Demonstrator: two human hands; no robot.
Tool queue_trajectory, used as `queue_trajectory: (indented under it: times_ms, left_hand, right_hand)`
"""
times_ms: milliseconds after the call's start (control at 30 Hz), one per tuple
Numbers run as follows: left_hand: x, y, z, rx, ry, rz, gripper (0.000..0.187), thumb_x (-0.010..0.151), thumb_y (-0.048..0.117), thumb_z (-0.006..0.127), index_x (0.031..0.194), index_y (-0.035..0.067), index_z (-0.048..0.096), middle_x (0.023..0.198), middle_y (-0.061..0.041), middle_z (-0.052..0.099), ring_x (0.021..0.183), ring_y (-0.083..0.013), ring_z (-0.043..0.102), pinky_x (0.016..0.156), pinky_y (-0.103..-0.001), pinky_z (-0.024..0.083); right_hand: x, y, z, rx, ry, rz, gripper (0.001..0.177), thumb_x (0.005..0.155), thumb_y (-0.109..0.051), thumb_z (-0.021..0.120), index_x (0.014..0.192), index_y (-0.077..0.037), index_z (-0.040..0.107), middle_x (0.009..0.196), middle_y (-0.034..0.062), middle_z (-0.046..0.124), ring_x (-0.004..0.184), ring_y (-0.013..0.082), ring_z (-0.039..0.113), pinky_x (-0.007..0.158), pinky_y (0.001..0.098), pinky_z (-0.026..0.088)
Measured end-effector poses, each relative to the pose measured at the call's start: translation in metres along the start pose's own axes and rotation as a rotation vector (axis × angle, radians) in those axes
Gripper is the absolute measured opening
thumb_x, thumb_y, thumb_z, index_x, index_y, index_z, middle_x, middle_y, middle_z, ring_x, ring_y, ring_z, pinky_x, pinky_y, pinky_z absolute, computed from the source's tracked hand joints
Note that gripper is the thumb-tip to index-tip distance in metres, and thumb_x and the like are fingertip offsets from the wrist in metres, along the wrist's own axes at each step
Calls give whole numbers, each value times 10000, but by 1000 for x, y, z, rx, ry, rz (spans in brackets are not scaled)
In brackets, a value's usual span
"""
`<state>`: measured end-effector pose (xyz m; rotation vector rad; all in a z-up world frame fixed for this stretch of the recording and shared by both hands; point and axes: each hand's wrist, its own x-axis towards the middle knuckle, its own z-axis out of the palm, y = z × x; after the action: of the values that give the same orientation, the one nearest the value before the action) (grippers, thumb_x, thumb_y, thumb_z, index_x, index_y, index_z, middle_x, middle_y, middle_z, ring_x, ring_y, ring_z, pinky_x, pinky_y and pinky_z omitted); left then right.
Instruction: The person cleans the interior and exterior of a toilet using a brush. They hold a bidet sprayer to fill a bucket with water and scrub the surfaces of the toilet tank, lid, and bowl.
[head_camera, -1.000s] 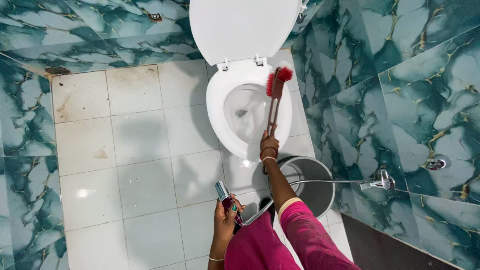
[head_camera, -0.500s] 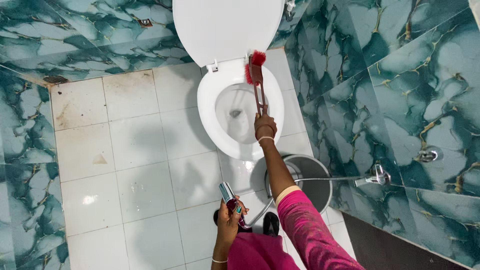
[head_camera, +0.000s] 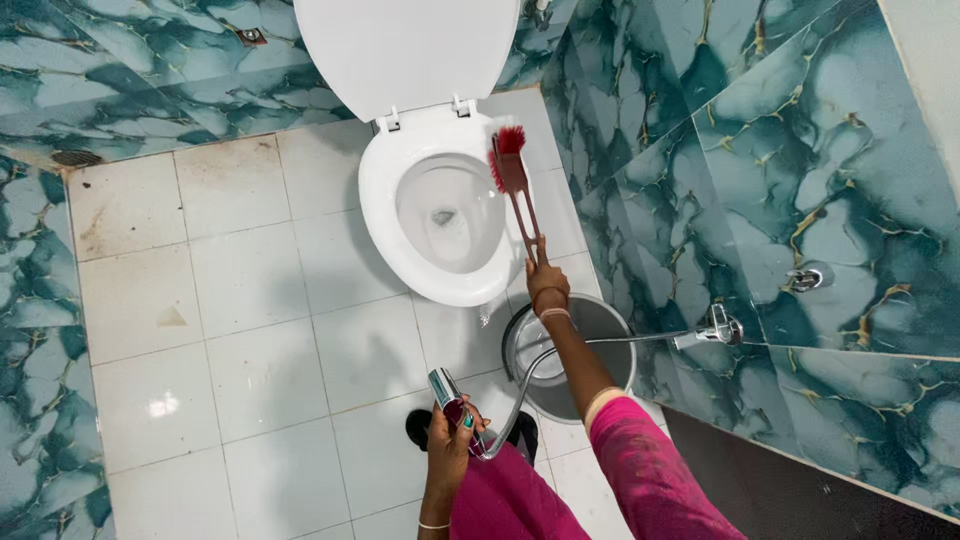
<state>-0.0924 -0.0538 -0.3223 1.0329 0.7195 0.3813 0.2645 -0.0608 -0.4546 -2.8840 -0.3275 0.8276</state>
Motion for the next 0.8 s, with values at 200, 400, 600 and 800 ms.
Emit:
queue_trajectory:
  times_ms: [200, 400, 600, 800]
  left_hand:
    - [-7, -4, 24, -28, -71, 118, 457, 1003, 352, 611, 1280, 7, 496, 858, -62, 611, 787, -138, 635, 884, -414, 629]
    - [-6, -7, 24, -10, -70, 126, 406, 1002, 308, 611, 1262, 16, 503, 829, -61, 624, 782, -138, 643, 880, -417, 631]
    - [-12, -23, 22, -19, 10, 78, 381, 996, 290, 605, 1248, 25, 501, 844, -61, 643, 760, -139, 654, 877, -435, 644]
    - [-15, -32, 35, -19, 36, 66, 399, 982, 300, 629, 1234, 12, 518, 833, -69, 638, 752, -139, 649, 874, -434, 649]
  right_hand:
    - [-84, 87, 34, 18, 0, -4, 722, 1041, -471, 452, 1623, -461, 25, 905, 273, 709, 869, 488, 712, 758, 576, 574]
    - [-1, -15, 8, 173, 51, 28, 662, 1052, -490, 465, 1618, -444, 127, 1005, 268, 718, 992, 481, 698, 887, 567, 555]
    - [72, -41, -41, -58, 9, -96, 706, 1046, -503, 454, 1638, -390, 86, 1107, 248, 712, 1034, 448, 701, 873, 546, 579]
    - [-18, 115, -8, -14, 57, -117, 711, 1049, -526, 453, 1608, -477, 16, 953, 335, 697, 876, 550, 678, 782, 631, 522]
